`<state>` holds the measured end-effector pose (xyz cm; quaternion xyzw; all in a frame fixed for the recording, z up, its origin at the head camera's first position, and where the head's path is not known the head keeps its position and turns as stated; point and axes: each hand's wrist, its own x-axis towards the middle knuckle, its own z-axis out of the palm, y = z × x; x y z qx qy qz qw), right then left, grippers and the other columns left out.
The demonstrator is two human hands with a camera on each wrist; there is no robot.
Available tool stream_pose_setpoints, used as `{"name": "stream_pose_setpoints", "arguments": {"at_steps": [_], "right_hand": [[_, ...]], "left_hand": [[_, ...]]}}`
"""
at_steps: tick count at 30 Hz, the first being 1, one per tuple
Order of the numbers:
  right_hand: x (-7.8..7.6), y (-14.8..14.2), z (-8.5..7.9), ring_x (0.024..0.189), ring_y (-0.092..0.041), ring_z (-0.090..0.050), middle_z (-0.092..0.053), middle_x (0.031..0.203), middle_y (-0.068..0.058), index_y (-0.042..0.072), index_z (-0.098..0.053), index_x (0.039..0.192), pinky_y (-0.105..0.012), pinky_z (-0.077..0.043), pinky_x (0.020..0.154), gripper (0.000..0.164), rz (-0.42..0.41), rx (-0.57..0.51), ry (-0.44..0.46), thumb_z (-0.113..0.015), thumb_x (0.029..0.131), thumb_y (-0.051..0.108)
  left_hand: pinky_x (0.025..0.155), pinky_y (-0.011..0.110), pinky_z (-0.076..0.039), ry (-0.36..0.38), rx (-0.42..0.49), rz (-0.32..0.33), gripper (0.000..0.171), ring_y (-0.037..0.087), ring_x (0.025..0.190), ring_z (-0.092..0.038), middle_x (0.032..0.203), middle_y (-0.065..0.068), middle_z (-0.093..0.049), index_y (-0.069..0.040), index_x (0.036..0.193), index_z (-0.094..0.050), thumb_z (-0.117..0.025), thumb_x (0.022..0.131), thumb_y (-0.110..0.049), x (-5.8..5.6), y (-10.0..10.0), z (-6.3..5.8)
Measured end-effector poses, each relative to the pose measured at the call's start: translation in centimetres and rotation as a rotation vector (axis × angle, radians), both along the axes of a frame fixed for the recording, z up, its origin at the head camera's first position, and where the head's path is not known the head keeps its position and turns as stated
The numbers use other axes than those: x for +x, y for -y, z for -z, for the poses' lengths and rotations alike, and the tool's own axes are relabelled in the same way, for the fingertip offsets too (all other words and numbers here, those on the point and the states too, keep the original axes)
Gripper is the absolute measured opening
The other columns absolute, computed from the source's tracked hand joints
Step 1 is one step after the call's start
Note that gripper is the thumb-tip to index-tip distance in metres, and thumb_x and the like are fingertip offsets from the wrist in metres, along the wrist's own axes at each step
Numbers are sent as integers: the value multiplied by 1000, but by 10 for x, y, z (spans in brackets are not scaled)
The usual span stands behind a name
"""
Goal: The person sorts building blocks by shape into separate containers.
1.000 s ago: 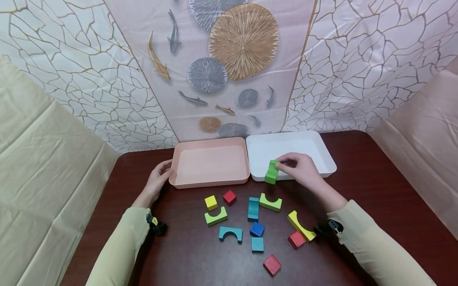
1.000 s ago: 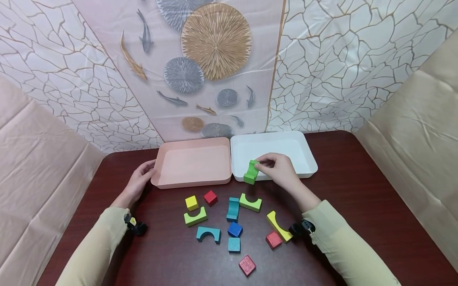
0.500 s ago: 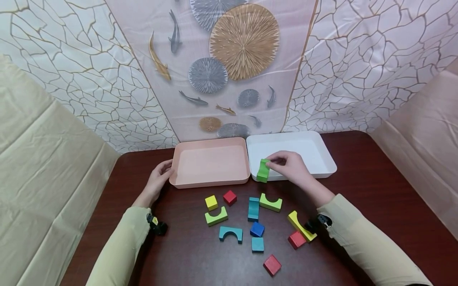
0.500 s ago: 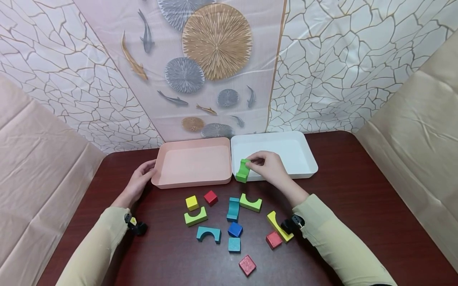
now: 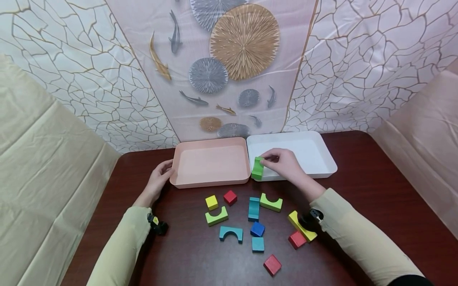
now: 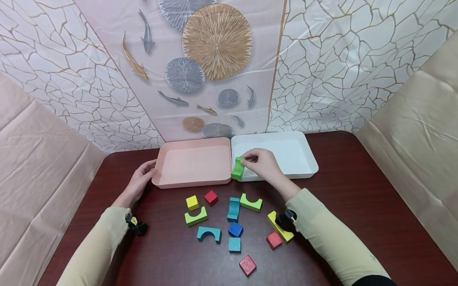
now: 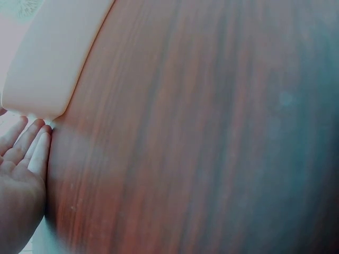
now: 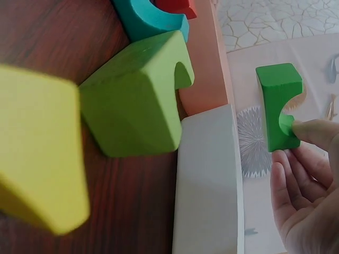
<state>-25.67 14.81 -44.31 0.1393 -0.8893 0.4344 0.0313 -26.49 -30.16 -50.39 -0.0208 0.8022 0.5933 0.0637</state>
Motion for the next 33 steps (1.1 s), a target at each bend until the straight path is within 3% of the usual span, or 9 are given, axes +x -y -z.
{"name": "stream_pose_setpoints", "arguments": {"at_steps": [9,25,33], "right_hand": [[-9,15,-4,96,-31,-73,-80,106,-17,2,-81,114,-38,-57,87,21,-20,15,-1,-77,97,13],[-18,41,-5,97,-33,-74,-80,108,-19,-1,-80,116,-45,-60,89,22,-59,-7,6,-77,97,10],[-21,51,1,98,-32,-74,-79,109,-18,0,-80,117,-44,-60,89,22,-59,4,22,-76,98,11]], "left_hand": [[96,8,-41,1,22,5,57,37,151,-40,167,24,-37,-1,165,-33,-51,114,-18,1,-1,-2],[94,6,-41,-9,13,-2,56,38,150,-41,166,25,-38,-1,164,-34,-51,113,-17,0,0,0],[99,11,-41,7,6,3,58,37,152,-40,168,23,-37,-3,165,-33,-52,114,-21,1,0,-1]]}}
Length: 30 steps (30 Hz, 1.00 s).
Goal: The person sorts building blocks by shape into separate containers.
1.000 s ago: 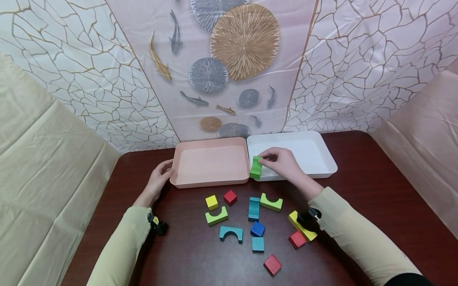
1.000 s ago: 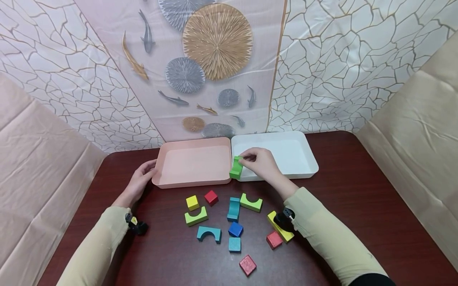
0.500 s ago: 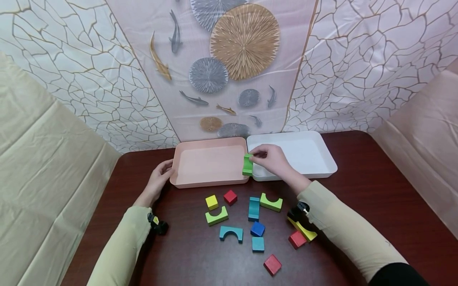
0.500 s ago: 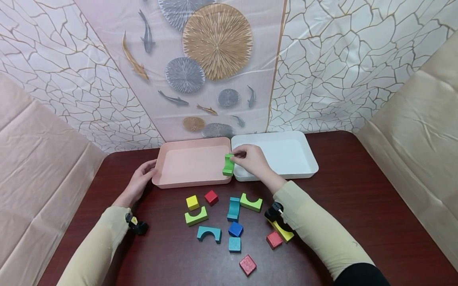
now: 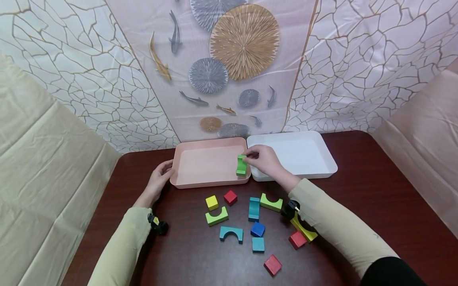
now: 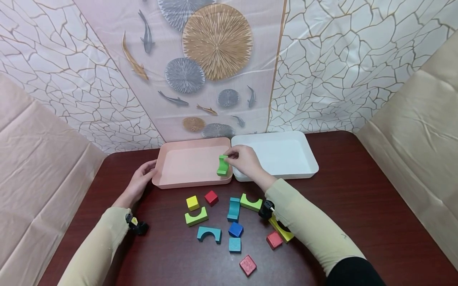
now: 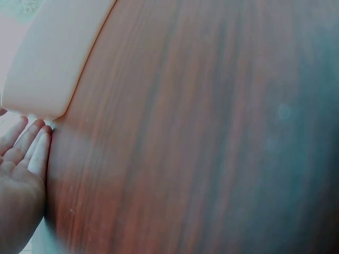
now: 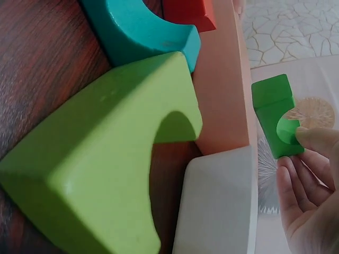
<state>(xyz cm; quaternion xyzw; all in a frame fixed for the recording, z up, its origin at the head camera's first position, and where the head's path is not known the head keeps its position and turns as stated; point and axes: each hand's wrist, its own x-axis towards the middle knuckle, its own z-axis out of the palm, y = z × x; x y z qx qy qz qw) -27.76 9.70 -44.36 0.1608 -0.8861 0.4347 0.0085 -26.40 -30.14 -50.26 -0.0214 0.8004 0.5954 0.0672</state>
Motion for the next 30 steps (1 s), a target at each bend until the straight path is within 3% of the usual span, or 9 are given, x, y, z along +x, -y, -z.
{"name": "stream_pose_setpoints", "arguments": {"at_steps": [14,30], "right_hand": [[-2,2,14,96,-31,-75,-80,106,-17,1,-81,112,-43,-61,86,18,-14,6,40,-77,97,11],[-6,4,20,94,-31,-75,-79,103,-18,0,-81,106,-43,-62,87,14,-12,30,9,-81,92,5]], "left_hand": [[94,7,-41,-5,18,18,58,38,152,-39,168,24,-36,-2,166,-31,-51,114,-20,0,1,0],[94,6,-40,-12,16,8,55,39,151,-40,167,24,-38,-2,164,-34,-51,114,-19,0,1,0]]}}
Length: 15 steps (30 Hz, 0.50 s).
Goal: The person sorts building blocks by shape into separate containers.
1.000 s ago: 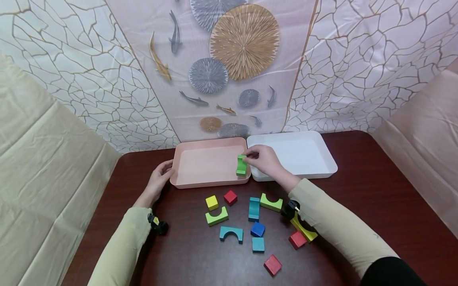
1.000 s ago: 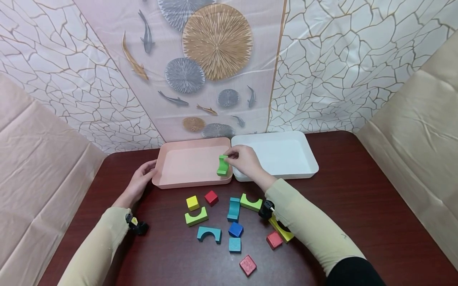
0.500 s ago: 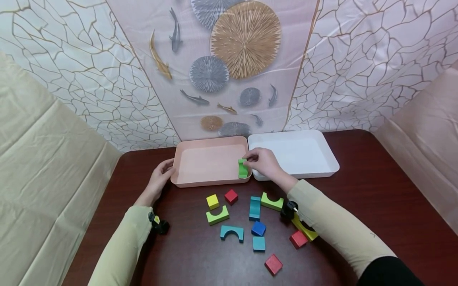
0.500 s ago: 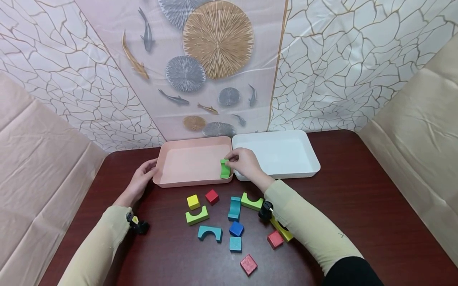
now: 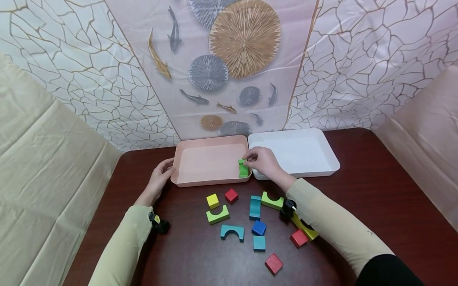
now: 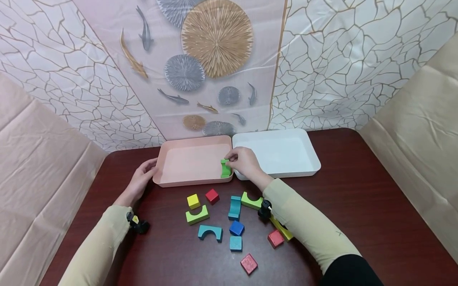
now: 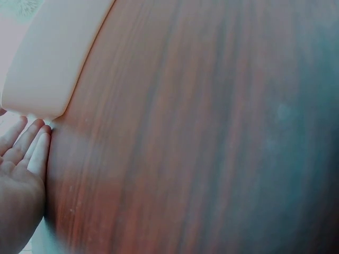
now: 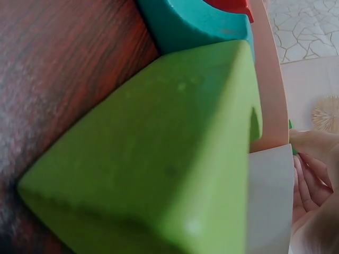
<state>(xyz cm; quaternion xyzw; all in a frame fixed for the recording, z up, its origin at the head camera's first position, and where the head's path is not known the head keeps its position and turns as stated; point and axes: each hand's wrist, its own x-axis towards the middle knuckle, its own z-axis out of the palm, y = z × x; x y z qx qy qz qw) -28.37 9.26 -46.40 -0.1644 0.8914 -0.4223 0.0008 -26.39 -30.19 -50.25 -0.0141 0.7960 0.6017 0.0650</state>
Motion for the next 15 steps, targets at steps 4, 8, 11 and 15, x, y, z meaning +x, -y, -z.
{"name": "stream_pose_setpoints", "arguments": {"at_steps": [4,8,11,15], "right_hand": [[-1,0,2,95,-31,-74,-79,104,-18,0,-81,105,-43,-62,88,14,-2,-1,1,-80,92,4],[-2,1,2,95,-31,-74,-79,103,-18,0,-81,104,-43,-62,88,12,2,-2,-1,-79,92,2],[-2,1,2,94,-31,-74,-79,102,-18,0,-81,103,-43,-62,88,11,5,-3,-1,-78,93,1],[-3,1,4,93,-30,-74,-79,101,-17,0,-81,102,-42,-62,87,10,9,-7,2,-77,93,1]], "left_hand": [[94,5,-40,-5,2,2,55,39,151,-40,166,25,-38,-1,164,-35,-50,114,-18,0,1,1],[94,5,-40,-6,5,3,55,39,151,-40,166,24,-38,-1,164,-34,-50,114,-18,1,1,1],[94,5,-40,-8,2,5,55,39,152,-40,166,24,-38,-1,164,-34,-50,114,-19,1,1,1],[96,7,-40,-14,-4,7,55,39,152,-39,166,25,-38,-1,164,-34,-49,114,-18,0,0,1]]}}
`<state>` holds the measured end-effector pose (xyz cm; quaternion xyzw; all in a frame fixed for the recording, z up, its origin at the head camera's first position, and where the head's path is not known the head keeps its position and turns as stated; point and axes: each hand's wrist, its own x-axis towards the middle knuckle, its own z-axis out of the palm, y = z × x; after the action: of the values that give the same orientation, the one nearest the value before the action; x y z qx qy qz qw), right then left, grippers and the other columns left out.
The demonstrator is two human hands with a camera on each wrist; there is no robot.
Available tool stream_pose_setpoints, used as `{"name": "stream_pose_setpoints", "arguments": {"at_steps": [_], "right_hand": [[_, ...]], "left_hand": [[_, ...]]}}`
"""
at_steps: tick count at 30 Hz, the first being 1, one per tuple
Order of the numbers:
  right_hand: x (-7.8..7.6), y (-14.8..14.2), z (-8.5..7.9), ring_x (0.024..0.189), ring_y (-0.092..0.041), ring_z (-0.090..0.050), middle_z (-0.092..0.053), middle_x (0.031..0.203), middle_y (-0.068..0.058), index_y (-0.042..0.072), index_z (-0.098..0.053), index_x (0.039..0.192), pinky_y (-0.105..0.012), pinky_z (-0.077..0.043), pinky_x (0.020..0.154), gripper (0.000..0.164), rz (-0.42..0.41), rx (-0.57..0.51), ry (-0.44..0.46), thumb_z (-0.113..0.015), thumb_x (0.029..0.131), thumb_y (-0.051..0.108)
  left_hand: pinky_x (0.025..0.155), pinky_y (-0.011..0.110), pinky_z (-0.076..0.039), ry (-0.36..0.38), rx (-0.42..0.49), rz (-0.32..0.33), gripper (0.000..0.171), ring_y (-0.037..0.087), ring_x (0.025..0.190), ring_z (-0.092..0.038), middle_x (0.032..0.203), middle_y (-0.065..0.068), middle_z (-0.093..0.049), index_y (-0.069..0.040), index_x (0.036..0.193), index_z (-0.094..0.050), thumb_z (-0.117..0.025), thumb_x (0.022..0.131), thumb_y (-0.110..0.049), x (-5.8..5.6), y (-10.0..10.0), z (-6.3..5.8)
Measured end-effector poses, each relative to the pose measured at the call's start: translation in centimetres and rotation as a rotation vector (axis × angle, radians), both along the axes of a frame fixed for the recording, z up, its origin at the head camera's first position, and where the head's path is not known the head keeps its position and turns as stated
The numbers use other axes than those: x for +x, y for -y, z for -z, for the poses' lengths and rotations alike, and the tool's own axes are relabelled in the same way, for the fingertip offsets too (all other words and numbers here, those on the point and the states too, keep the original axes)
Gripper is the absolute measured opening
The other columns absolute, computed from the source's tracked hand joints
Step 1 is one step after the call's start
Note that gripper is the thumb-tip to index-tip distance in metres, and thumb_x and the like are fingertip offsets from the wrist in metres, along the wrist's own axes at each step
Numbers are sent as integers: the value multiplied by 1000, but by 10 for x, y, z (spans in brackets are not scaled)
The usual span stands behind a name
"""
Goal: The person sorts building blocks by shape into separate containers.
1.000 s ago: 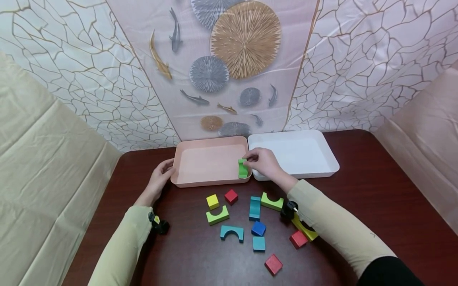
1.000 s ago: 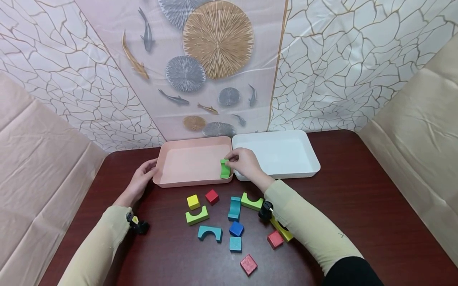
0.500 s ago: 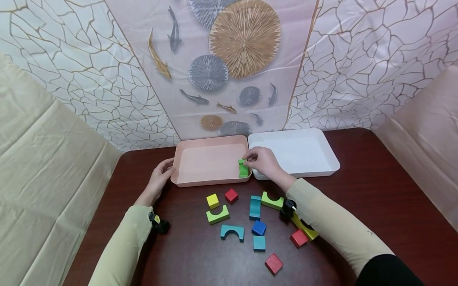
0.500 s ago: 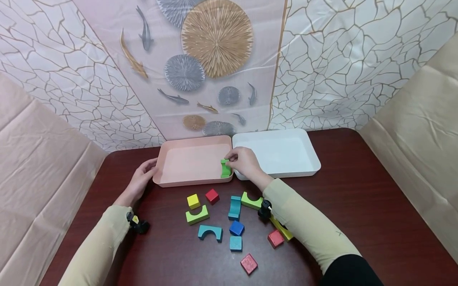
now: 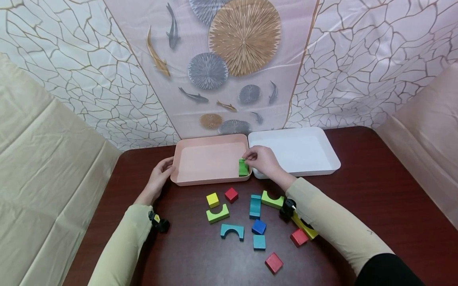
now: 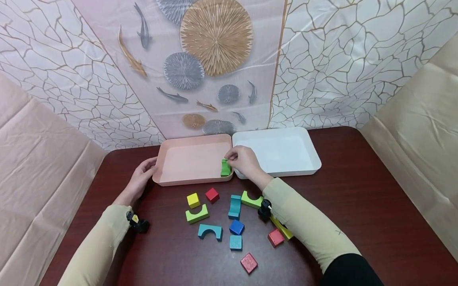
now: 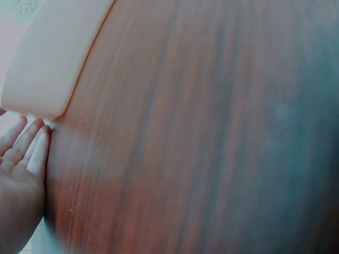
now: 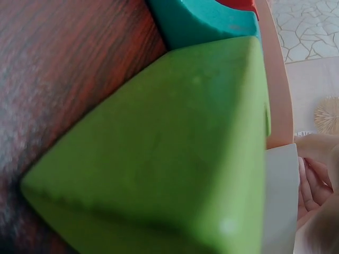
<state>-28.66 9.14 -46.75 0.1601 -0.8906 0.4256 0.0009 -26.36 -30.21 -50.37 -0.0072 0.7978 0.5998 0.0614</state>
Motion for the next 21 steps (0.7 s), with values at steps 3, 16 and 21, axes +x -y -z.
{"name": "stream_pose_setpoints", "arguments": {"at_steps": [3,16,21], "right_hand": [[0,0,0,93,-30,-75,-79,101,-17,0,-81,102,-42,-62,87,10,2,0,1,-78,93,1],[4,-4,-7,93,-31,-75,-80,102,-18,1,-81,105,-43,-61,86,12,-35,-3,-12,-76,96,6],[8,-6,-13,94,-31,-74,-79,103,-17,2,-81,106,-45,-60,87,12,-39,-1,-24,-76,97,8]], "left_hand": [[97,8,-41,-4,-2,-1,55,39,152,-40,166,25,-38,-1,164,-34,-50,114,-18,0,-1,-1],[94,5,-41,1,4,-1,56,39,152,-40,167,25,-38,0,164,-33,-50,114,-19,1,0,-1],[94,5,-41,0,9,-2,57,38,152,-40,167,25,-38,-1,165,-33,-51,114,-20,0,-1,-1]]}}
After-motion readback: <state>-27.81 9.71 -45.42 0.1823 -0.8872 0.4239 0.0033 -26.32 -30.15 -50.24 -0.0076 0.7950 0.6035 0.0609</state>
